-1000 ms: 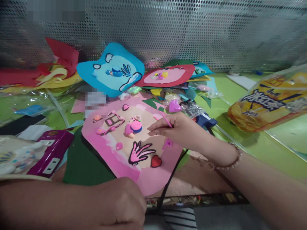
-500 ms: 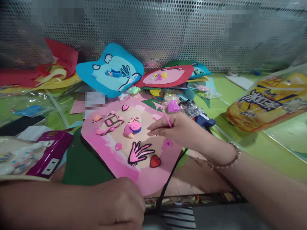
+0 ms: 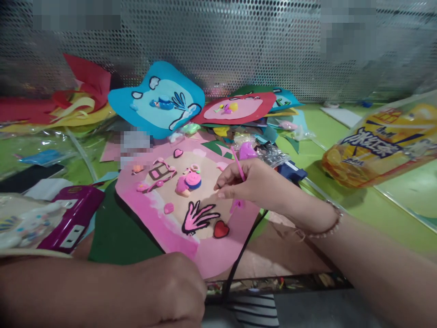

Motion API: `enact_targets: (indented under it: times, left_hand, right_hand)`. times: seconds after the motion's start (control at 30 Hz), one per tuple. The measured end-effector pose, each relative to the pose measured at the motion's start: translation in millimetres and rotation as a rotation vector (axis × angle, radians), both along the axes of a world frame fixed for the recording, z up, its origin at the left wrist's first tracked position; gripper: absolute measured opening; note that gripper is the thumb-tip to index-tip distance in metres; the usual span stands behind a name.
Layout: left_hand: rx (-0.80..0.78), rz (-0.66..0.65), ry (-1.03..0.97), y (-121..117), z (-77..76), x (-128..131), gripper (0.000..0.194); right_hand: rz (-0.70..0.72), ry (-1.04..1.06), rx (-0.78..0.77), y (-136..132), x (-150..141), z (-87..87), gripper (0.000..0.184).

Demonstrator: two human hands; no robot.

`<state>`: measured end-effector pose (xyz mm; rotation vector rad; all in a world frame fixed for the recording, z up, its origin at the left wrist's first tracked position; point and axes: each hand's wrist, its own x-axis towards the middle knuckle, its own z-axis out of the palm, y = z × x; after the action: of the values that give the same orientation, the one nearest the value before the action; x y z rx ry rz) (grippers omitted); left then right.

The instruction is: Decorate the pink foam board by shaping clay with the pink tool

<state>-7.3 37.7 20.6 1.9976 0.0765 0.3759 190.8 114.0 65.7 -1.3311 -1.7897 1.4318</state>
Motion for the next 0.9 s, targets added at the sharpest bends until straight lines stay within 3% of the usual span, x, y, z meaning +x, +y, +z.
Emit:
enact_targets:
  times: [0.07, 0.23, 0.33, 0.43, 0.5, 0.7, 0.9]
  left_hand:
    - [0.093, 0.148, 0.029, -5.6, 5.7, -3.9, 0.046]
    - [0.564, 0.38, 0.091, -9.2, 13.0, -7.6, 0.031]
    - [0.771, 0.493, 0.324, -7.5, 11.0, -2.9, 0.05]
    - [0.826, 0.515, 0.605, -6.8, 9.3, 1.1, 0.064]
    - [0.807, 0.488, 0.675, -6.1, 8.9, 1.5, 0.066]
    - [0.78, 0.424, 0.647, -3.2, 7.2, -2.6, 0.069]
    - [0.972, 0.466, 0.495, -10.1, 5.0, -2.7, 0.066]
  right_hand:
    - [0.009, -0.016, 0.041, -0.2, 0.6, -0.6, 0.013]
    - [0.002, 0.03, 0.009, 0.4, 1.1, -2.2, 0.016]
    - [0.005, 0.056, 0.001, 2.4, 2.5, -4.0, 0.015]
    - [-0.002, 0.035, 0.044, 4.2, 5.9, -6.4, 0.017]
    - [-0.006, 0.024, 0.07, 4.4, 7.8, -7.3, 0.019]
    - [0.005, -0.013, 0.073, 2.3, 6.7, -4.9, 0.024]
    - [-0.025, -0.004, 0.025, 3.0, 7.5, -6.8, 0.029]
